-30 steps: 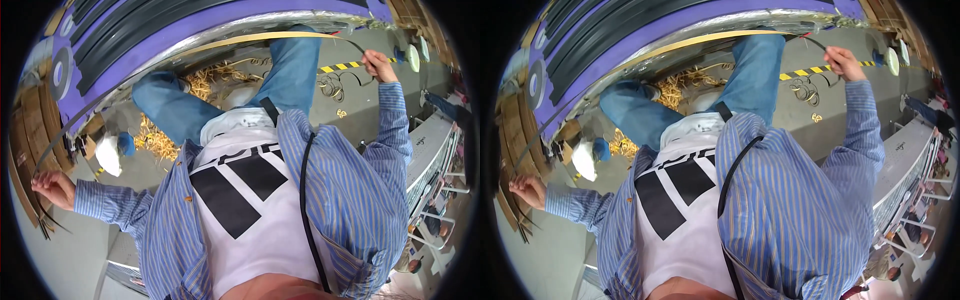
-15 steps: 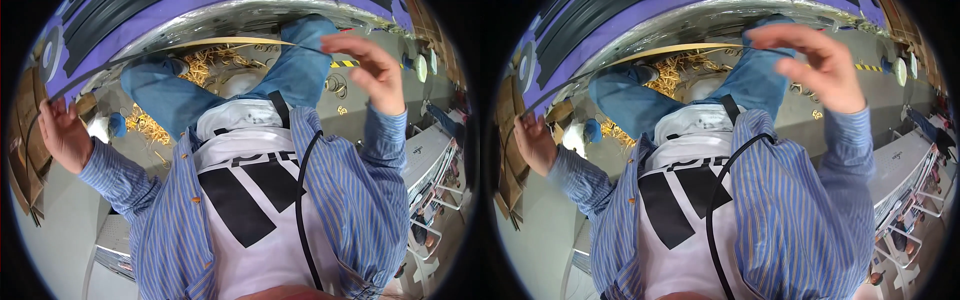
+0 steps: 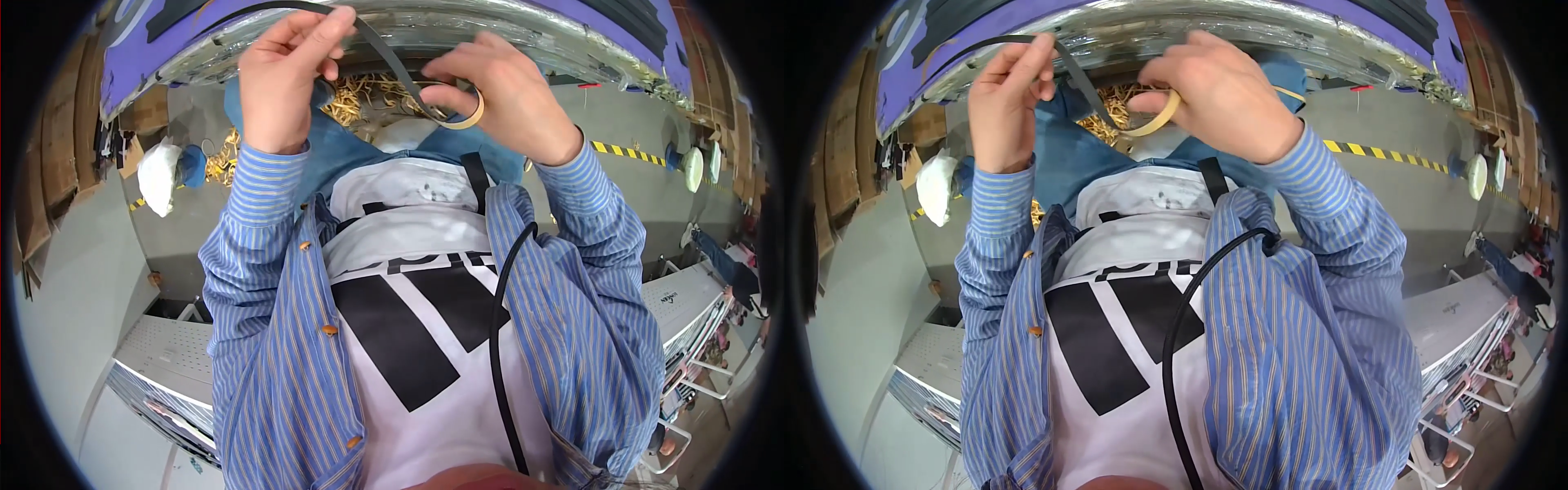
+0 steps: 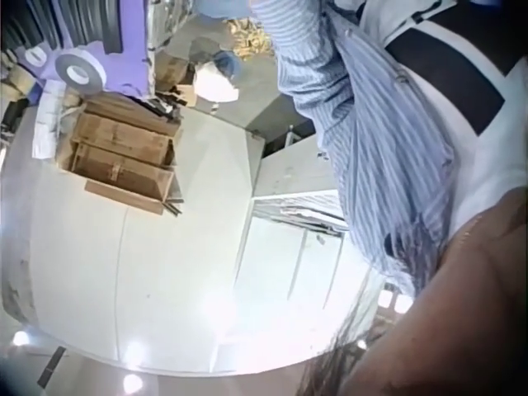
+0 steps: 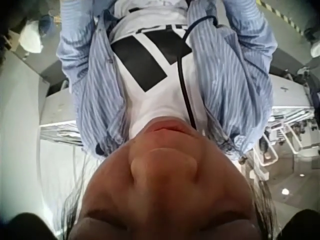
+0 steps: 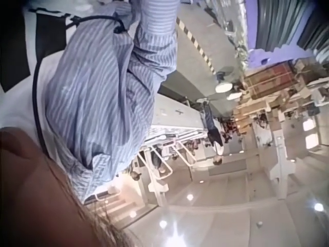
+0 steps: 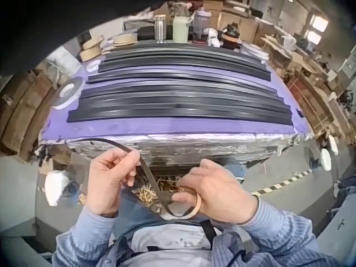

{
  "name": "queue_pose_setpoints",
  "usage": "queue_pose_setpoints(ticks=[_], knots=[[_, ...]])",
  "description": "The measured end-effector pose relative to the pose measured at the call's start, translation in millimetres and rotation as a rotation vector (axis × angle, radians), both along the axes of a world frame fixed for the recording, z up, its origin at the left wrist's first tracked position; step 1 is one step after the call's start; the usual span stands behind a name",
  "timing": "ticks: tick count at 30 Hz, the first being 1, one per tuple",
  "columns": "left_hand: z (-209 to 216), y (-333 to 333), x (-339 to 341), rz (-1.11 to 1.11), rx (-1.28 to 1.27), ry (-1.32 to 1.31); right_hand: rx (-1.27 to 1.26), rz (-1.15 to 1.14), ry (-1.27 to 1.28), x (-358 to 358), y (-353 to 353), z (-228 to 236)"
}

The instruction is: Peeling yellow adhesive backing strips from long black components at a workstation.

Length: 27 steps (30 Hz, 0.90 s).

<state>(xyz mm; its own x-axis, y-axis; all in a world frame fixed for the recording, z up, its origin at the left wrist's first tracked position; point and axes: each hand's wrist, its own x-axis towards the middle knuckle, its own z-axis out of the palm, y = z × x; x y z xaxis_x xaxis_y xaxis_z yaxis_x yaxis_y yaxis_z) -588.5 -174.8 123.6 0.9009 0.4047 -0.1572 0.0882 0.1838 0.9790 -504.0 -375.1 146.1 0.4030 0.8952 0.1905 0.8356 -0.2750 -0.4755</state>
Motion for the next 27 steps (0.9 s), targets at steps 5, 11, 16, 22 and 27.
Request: queue_pose_setpoints(ticks=[5, 11, 16, 22, 27], knots=[[-59.1, -12.7, -26.0, -0.267, -0.015, 0.041, -0.139, -0.151, 0.672, 15.0, -29.4, -27.6], [-102.9, -30.4, -105.8, -0.687, 0.290, 0.474, 0.008, -0.277, 1.487, 24.2, -131.1, -83.0], [-113.4, -26.2, -95.6, -0.652, 0.061, 0.510, -0.194, -0.136, 1.110, -33.7, -133.2, -155.1], [-136.6, -6.6, -76.2, -0.469, -0.259, 0.447, 0.059, -0.556, 1.652, -25.0, -128.0, -141.7], [-161.3, 7.2, -60.4, -0.386, -0.237, 0.428, 0.232, -0.685, 1.692, -22.7, -104.7, -165.0]])
